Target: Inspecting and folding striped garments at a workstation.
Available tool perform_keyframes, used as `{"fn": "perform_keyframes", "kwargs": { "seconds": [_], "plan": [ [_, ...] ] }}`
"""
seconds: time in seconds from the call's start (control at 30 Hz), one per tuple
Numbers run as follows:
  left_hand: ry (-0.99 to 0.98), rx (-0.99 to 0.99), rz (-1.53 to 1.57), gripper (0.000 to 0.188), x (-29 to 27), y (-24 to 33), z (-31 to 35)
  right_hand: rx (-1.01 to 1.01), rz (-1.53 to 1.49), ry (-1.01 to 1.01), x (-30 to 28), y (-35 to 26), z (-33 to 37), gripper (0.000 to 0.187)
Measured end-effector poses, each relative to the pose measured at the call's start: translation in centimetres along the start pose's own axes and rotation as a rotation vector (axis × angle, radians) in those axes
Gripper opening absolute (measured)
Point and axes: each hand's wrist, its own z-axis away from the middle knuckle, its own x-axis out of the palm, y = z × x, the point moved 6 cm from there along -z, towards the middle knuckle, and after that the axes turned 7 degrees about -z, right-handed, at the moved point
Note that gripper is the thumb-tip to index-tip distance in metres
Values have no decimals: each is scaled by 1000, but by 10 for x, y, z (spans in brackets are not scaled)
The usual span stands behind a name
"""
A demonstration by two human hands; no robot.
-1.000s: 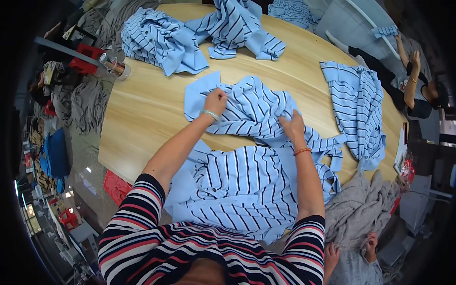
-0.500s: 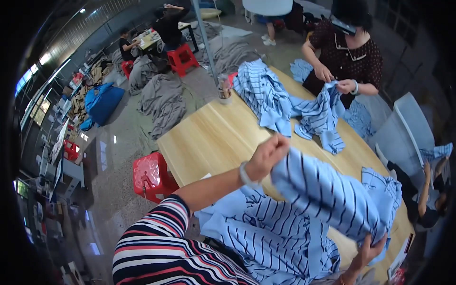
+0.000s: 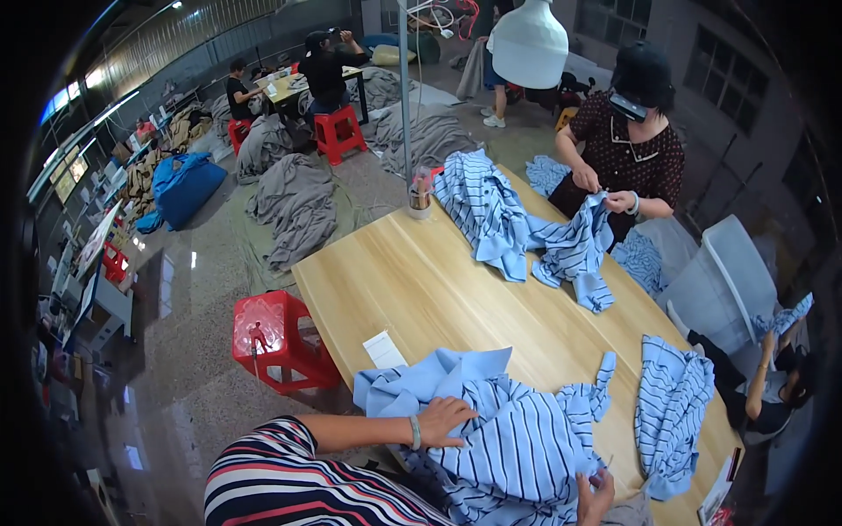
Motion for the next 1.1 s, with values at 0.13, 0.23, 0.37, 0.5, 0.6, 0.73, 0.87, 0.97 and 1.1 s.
{"fn": "perform_keyframes", "kwargs": {
  "seconds": [0.13,0.23,0.37,0.5,0.6,0.73,0.87,0.97,1.1],
  "plan": [
    [137,56,-188,71,0,10,-8,-84,307,-107,46,4,-23,66],
    [-11,32,-309,58,6,7,-18,-26,353,-327,78,29,-22,59],
    [-38,135,-280,40,12,-1,-16,-78,248,-205,53,49,-30,46],
    [96,266,-180,40,-8,1,-4,-1,-144,-162,0,-26,-13,22],
    [16,469,-173,47,-11,6,5,-135,-210,9,-35,-46,2,17],
    [-146,529,-185,30,-26,25,16,-101,29,9,-41,-55,18,22],
    [-179,541,-145,28,-26,26,9,53,-318,63,-40,-26,39,21],
    [27,384,-4,22,-54,14,4,152,-485,88,-62,-22,59,21],
    [59,114,58,25,-132,1,25,209,-274,27,-100,24,96,21]
  ]
}}
